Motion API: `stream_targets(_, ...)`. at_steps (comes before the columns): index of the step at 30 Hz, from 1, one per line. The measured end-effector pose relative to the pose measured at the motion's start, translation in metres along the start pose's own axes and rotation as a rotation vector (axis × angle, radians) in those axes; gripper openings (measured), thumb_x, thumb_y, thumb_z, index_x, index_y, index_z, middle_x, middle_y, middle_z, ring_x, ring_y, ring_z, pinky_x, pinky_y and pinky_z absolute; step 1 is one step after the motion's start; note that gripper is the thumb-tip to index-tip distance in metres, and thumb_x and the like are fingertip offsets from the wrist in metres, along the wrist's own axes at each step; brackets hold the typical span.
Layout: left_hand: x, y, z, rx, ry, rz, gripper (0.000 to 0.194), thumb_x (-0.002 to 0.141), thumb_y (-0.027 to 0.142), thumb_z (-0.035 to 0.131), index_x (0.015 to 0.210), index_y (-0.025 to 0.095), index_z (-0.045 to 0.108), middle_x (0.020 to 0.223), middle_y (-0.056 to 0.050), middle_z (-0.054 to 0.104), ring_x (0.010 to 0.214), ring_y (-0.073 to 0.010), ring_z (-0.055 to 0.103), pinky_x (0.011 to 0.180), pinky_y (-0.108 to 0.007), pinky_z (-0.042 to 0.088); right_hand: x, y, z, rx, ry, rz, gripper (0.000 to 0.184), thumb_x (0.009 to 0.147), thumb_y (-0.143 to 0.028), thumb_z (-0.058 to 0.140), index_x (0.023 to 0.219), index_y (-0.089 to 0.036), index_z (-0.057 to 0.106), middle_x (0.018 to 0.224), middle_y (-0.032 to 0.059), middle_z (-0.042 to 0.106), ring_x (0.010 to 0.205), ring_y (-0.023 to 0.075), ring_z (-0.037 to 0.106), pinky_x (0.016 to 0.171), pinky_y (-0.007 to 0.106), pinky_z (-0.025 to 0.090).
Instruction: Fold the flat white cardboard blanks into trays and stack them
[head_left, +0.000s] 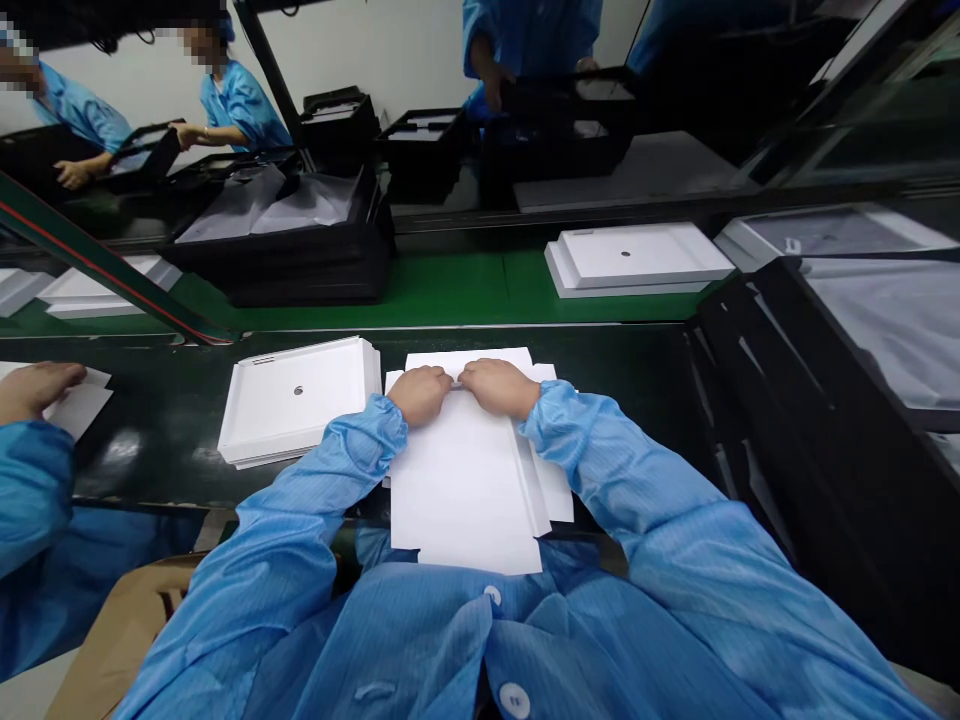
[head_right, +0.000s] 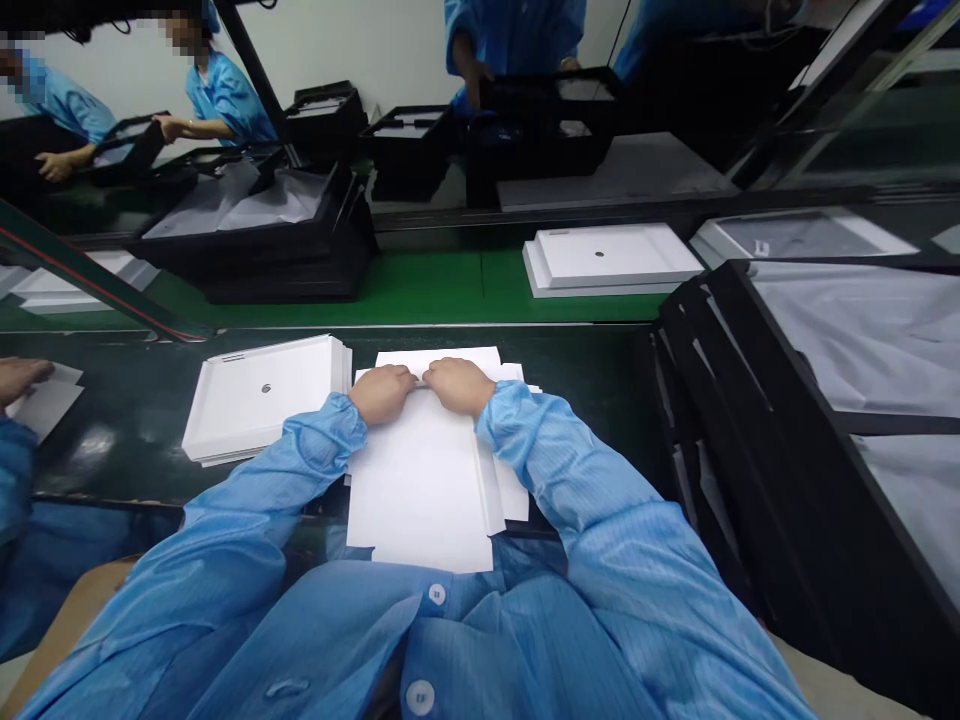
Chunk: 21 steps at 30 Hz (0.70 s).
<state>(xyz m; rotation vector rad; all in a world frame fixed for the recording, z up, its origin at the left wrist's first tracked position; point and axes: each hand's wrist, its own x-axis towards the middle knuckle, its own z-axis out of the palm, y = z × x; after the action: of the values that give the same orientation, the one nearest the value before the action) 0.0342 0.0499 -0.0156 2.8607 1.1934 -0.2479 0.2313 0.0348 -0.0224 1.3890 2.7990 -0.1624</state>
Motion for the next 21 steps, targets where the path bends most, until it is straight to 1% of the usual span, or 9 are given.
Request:
stream_targets(4, 0.012, -0.009, -0.009, -0.121, -0.018, -0.081, 0.032, 0.095, 0.021, 0.049, 0.123, 0.02, 0.064, 0.108, -0.009, 0.073, 0.1, -0.024, 0.068, 0.083, -0.034, 0.05, 0.01, 0.006, -0.006, 0.079, -0.067, 0.092, 0.026, 0.1, -0.027, 0.049, 0.114, -0.017, 0.069, 0.112, 0.0114, 0.074, 0.103, 0.0244, 0.068, 0.083, 0.031, 0.045)
stream_targets(6, 0.014, -0.013, -0.012, -0.171, -0.035, -0.112, 0.03, 0.097, 0.026, 0.049, 0.122, 0.022, 0.065, 0.109, -0.007, 0.074, 0.1, -0.0233, 0.069, 0.083, -0.032, 0.05, 0.012, 0.008, -0.008, 0.112, -0.077, 0.142, 0.028, 0.099, -0.03, 0.052, 0.121, -0.019, 0.067, 0.113, 0.0103, 0.075, 0.102, 0.0242, 0.069, 0.079, 0.031, 0.045)
stream_targets(8, 0.014, -0.016, -0.014, -0.203, -0.048, -0.098, 0.028, 0.098, 0.03, 0.05, 0.116, 0.023, 0.069, 0.111, -0.006, 0.074, 0.102, -0.0229, 0.069, 0.084, -0.032, 0.05, 0.011, 0.009, -0.009, 0.139, -0.066, 0.171, 0.03, 0.099, -0.032, 0.053, 0.125, -0.021, 0.065, 0.114, 0.0086, 0.075, 0.101, 0.0234, 0.069, 0.078, 0.03, 0.044)
stream_targets(10, 0.009, -0.017, -0.013, -0.216, -0.036, -0.046, 0.026, 0.097, 0.031, 0.052, 0.112, 0.023, 0.071, 0.111, -0.006, 0.074, 0.104, -0.0226, 0.067, 0.087, -0.032, 0.05, 0.006, 0.008, -0.008, 0.146, -0.044, 0.15, 0.028, 0.101, -0.032, 0.051, 0.122, -0.022, 0.067, 0.113, 0.0075, 0.074, 0.102, 0.0224, 0.068, 0.079, 0.03, 0.044)
stream_targets(12, 0.002, -0.014, -0.01, -0.206, 0.001, 0.008, 0.026, 0.096, 0.03, 0.053, 0.11, 0.021, 0.072, 0.11, -0.006, 0.072, 0.105, -0.0225, 0.066, 0.091, -0.033, 0.05, 0.0, 0.006, -0.007, 0.126, -0.015, 0.096, 0.027, 0.102, -0.032, 0.049, 0.114, -0.022, 0.07, 0.112, 0.0076, 0.073, 0.104, 0.0219, 0.066, 0.083, 0.031, 0.043)
stream_targets(15, -0.01, -0.005, -0.002, -0.17, 0.068, 0.035, 0.031, 0.099, 0.031, 0.048, 0.115, 0.019, 0.072, 0.109, -0.009, 0.069, 0.106, -0.0236, 0.063, 0.097, -0.036, 0.048, -0.015, 0.002, -0.005, 0.08, 0.021, 0.044, 0.031, 0.103, -0.038, 0.048, 0.112, -0.021, 0.072, 0.112, 0.0091, 0.07, 0.107, 0.0229, 0.062, 0.088, 0.032, 0.043)
stream_targets(18, -0.022, 0.007, 0.008, -0.128, 0.118, 0.027, 0.037, 0.1, 0.036, 0.046, 0.122, 0.016, 0.07, 0.116, -0.013, 0.065, 0.11, -0.0273, 0.06, 0.102, -0.04, 0.046, -0.031, -0.002, -0.002, 0.042, 0.031, 0.016, 0.041, 0.102, -0.049, 0.049, 0.12, -0.019, 0.069, 0.12, 0.0121, 0.065, 0.111, 0.0255, 0.057, 0.092, 0.035, 0.043)
stream_targets(21, -0.03, 0.017, 0.019, -0.121, 0.173, 0.005, 0.044, 0.1, 0.04, 0.047, 0.131, 0.014, 0.064, 0.124, -0.017, 0.062, 0.116, -0.0309, 0.057, 0.105, -0.044, 0.044, -0.045, -0.006, 0.004, 0.009, 0.037, -0.013, 0.057, 0.099, -0.056, 0.051, 0.136, -0.013, 0.059, 0.128, 0.0164, 0.06, 0.118, 0.0293, 0.051, 0.098, 0.039, 0.041)
